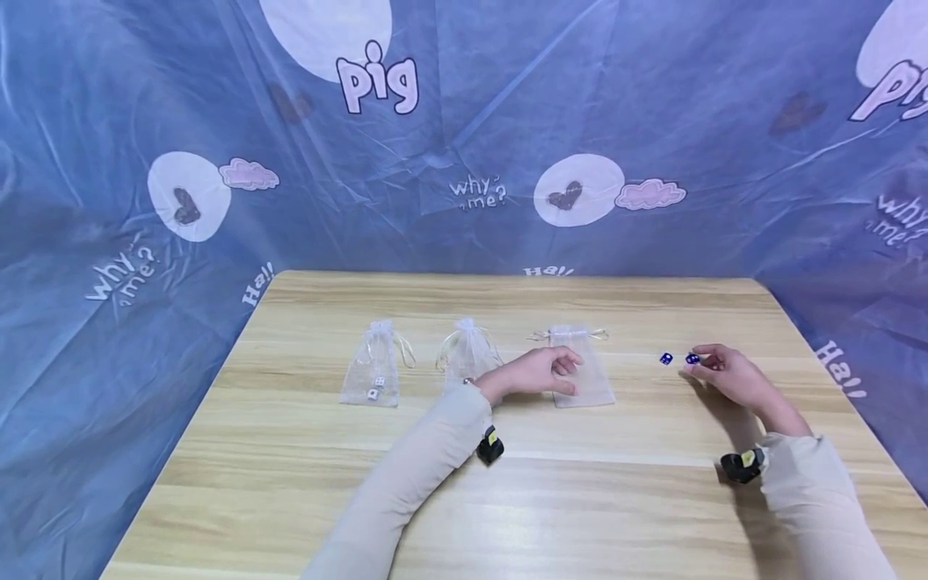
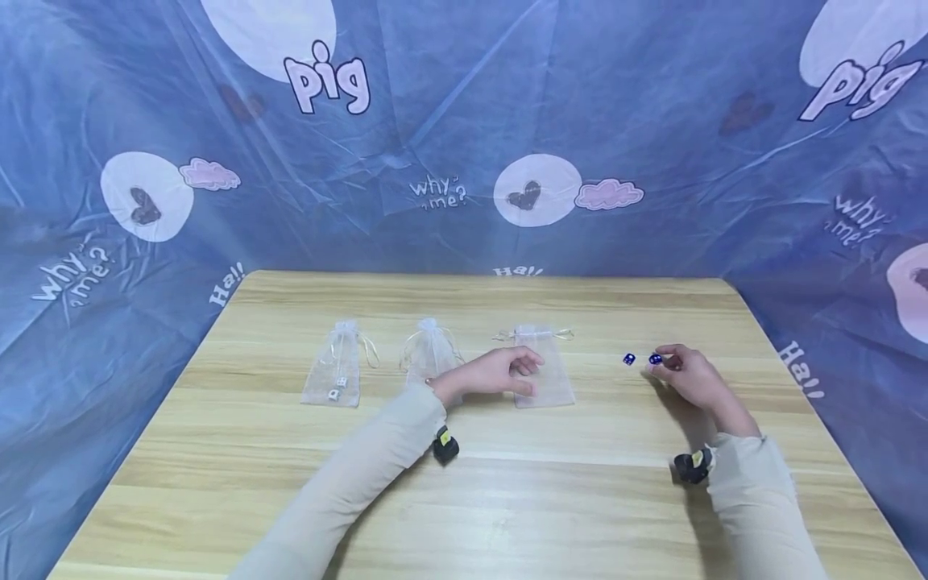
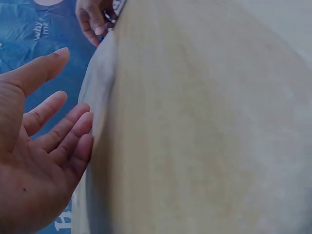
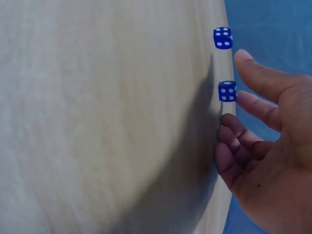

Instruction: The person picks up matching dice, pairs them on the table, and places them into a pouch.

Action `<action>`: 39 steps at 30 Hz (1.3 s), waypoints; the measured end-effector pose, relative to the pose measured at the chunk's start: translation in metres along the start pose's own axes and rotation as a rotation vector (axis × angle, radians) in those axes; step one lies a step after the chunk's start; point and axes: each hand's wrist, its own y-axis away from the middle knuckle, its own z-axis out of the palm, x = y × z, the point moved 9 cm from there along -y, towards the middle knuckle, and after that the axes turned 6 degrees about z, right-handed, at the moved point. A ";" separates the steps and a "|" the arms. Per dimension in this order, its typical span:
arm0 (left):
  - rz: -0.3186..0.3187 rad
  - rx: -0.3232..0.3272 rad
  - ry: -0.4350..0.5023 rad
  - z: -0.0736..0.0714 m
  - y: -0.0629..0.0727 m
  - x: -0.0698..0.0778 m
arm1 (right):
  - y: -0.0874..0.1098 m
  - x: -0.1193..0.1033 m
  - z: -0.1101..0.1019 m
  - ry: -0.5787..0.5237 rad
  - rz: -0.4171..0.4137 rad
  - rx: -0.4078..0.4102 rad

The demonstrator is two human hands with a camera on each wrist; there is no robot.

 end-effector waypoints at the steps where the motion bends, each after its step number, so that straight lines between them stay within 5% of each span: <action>1: -0.005 -0.005 -0.007 0.001 0.000 -0.001 | 0.000 0.000 0.001 0.003 0.004 -0.003; 13: -0.016 -0.060 -0.166 0.012 -0.001 -0.002 | -0.004 -0.003 0.002 0.031 -0.024 0.073; 27: -0.041 -0.091 -0.188 0.014 -0.005 -0.007 | 0.015 -0.005 -0.005 0.027 -0.024 0.155; 32: -0.041 -0.097 -0.231 0.014 -0.006 -0.006 | 0.033 -0.022 0.001 -0.025 -0.060 0.172; 39: -0.062 -0.093 -0.244 0.011 -0.007 -0.007 | 0.059 -0.064 0.026 -0.067 -0.218 0.166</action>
